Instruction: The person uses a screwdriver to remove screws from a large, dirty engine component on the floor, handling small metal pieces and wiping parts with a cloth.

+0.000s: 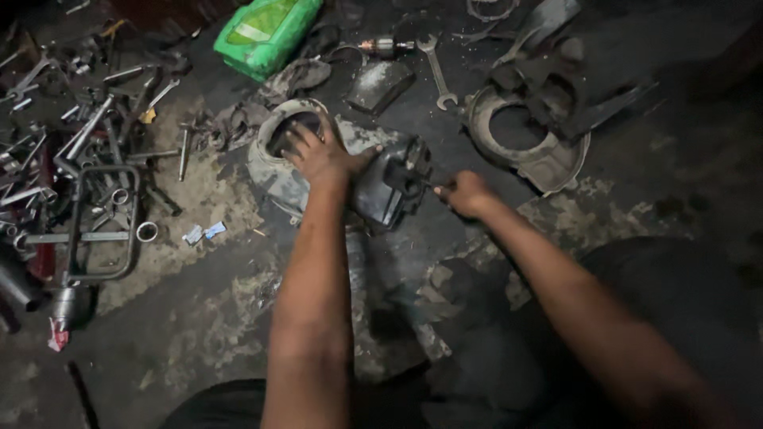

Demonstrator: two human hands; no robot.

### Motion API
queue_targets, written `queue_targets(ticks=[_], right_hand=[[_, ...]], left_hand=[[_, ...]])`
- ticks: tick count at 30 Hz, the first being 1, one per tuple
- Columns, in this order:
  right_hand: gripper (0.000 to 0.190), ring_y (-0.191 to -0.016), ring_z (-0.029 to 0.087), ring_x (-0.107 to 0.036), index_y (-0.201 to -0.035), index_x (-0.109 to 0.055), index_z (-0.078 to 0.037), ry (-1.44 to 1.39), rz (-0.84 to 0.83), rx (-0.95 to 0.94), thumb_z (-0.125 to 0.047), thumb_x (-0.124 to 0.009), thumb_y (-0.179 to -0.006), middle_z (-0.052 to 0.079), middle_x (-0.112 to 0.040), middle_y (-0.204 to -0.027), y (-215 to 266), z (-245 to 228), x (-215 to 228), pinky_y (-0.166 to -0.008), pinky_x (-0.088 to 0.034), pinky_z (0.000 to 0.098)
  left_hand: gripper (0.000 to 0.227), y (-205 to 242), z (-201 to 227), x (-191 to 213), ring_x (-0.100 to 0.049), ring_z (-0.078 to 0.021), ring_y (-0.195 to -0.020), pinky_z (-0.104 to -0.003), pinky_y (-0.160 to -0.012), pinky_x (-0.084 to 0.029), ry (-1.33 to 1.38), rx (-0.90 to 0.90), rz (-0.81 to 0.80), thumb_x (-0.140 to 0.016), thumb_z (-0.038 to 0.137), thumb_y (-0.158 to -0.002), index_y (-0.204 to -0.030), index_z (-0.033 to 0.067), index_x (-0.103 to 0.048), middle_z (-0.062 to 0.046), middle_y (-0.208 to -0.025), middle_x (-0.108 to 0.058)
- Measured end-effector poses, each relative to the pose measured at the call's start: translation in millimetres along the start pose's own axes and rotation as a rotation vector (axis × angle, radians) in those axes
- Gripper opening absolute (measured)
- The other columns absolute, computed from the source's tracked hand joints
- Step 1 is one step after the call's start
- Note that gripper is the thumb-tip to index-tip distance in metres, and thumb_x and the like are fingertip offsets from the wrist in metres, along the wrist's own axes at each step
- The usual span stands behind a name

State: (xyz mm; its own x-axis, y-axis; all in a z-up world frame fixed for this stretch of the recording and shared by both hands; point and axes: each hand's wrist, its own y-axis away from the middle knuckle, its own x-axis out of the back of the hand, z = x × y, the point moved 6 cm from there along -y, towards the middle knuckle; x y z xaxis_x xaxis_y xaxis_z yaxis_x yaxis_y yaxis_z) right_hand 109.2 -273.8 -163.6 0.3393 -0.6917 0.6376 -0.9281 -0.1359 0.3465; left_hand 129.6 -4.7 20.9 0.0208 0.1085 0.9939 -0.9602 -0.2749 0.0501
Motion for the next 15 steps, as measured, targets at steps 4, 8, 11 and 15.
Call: queue_targets(ticks=[4,8,11,15], right_hand=[[0.041,-0.078,0.029,-0.075,-0.102,-0.076,0.0,0.022,0.006,-0.013,-0.04,-0.072,-0.094,0.015,-0.077,-0.084,-1.0,3.0,-2.1,-0.078,-0.056,0.0451],[0.041,-0.092,0.04,-0.072,-0.104,-0.075,-0.001,0.171,0.093,0.177,-0.04,-0.067,-0.096,0.023,-0.074,-0.095,-8.3,9.3,-18.8,-0.084,-0.053,0.0497],[0.051,-0.1,0.048,-0.067,-0.101,-0.075,0.002,0.21,0.154,0.134,-0.047,-0.06,-0.101,0.029,-0.07,-0.103,-1.8,4.8,-25.8,-0.087,-0.051,0.0546],[0.062,-0.092,0.046,-0.069,-0.096,-0.074,0.007,0.182,0.12,-0.077,-0.055,-0.065,-0.099,0.032,-0.07,-0.098,13.3,-8.7,-8.5,-0.082,-0.053,0.0521]], left_hand=[[0.135,24.3,-7.5,8.4,-0.04,-0.0376,-0.134,-0.054,-0.116,-0.022,0.106,-0.035,0.089,-0.075,0.081,-0.063,-0.16,0.0063,-0.018,-0.018,-0.143,-0.044],[0.111,28.7,-26.1,-3.9,-0.044,-0.0396,-0.131,-0.055,-0.116,-0.027,0.146,-0.126,0.195,-0.068,0.076,-0.077,-0.159,0.0101,-0.032,-0.019,-0.142,-0.049],[0.105,25.1,-32.3,-9.1,-0.044,-0.0393,-0.131,-0.057,-0.114,-0.027,0.14,-0.146,0.283,-0.068,0.073,-0.079,-0.156,0.0091,-0.036,-0.02,-0.14,-0.05],[0.103,28.3,-27.9,-8.5,-0.044,-0.0401,-0.128,-0.058,-0.112,-0.026,0.139,-0.164,0.329,-0.069,0.069,-0.079,-0.154,0.0073,-0.037,-0.021,-0.136,-0.051]])
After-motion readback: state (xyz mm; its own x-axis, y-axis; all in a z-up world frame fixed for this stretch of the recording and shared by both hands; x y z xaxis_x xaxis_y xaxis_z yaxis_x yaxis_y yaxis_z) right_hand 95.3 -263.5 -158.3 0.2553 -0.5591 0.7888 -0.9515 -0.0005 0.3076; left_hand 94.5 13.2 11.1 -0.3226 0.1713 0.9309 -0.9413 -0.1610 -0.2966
